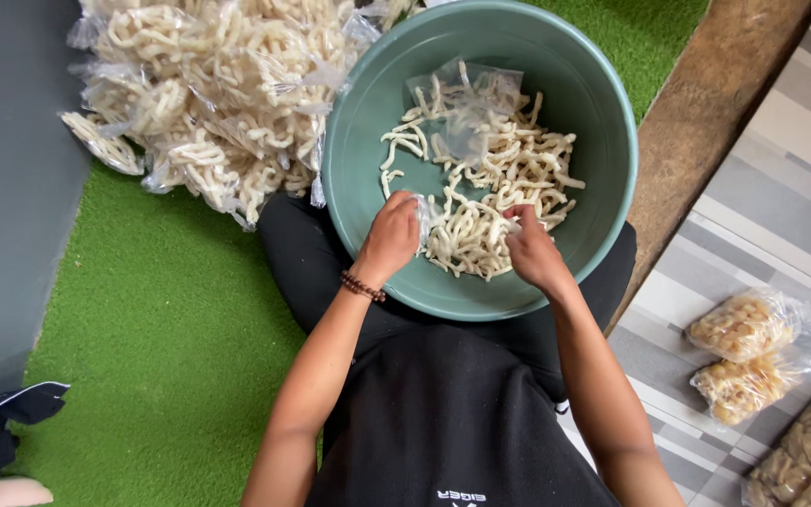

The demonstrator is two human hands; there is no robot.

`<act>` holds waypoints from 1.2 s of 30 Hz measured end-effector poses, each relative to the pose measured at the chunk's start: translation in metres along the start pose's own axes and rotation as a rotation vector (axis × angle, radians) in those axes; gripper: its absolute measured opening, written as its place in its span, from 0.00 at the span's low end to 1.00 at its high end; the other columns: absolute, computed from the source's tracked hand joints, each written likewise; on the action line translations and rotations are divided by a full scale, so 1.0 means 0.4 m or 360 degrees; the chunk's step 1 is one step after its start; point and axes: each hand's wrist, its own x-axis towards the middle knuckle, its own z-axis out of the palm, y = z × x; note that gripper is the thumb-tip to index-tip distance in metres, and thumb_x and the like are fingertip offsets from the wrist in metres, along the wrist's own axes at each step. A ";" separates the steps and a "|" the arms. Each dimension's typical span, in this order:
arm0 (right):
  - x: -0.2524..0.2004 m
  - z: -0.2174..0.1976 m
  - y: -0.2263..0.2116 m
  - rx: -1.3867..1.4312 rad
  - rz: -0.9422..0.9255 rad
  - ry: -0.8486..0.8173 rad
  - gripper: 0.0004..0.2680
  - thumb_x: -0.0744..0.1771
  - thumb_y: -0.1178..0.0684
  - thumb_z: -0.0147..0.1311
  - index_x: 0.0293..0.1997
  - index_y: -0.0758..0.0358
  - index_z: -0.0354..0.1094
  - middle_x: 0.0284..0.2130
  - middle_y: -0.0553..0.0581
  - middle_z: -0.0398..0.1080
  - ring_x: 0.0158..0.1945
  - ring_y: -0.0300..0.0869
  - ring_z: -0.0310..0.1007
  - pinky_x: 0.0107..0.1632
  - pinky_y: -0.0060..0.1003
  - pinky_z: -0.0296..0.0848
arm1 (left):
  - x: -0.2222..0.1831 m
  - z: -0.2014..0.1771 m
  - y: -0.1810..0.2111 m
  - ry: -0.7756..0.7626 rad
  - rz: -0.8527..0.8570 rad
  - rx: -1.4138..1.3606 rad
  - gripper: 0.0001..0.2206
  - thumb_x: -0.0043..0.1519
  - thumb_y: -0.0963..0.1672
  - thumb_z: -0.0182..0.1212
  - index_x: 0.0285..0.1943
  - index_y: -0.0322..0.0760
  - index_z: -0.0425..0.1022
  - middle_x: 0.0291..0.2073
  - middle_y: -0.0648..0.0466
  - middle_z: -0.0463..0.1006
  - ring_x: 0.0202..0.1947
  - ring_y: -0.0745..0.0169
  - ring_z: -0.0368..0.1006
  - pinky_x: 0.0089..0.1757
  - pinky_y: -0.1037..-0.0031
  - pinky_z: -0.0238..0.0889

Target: The person sits on a green mat and repeatedly scoops white, worm-shaped snacks from a green basin into small clear plastic bags. They seal each bag and place it aside, continuing the process throughout the clip.

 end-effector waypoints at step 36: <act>-0.086 0.122 -0.148 -0.0120 -0.0480 0.0851 0.10 0.61 0.62 0.66 0.31 0.66 0.62 0.25 0.58 0.68 0.28 0.47 0.69 0.34 0.40 0.70 | -0.103 0.113 0.199 -0.0151 0.0111 -0.0021 0.20 0.60 0.32 0.52 0.64 0.17 0.66 0.71 0.38 0.62 0.56 0.38 0.74 0.50 0.61 0.73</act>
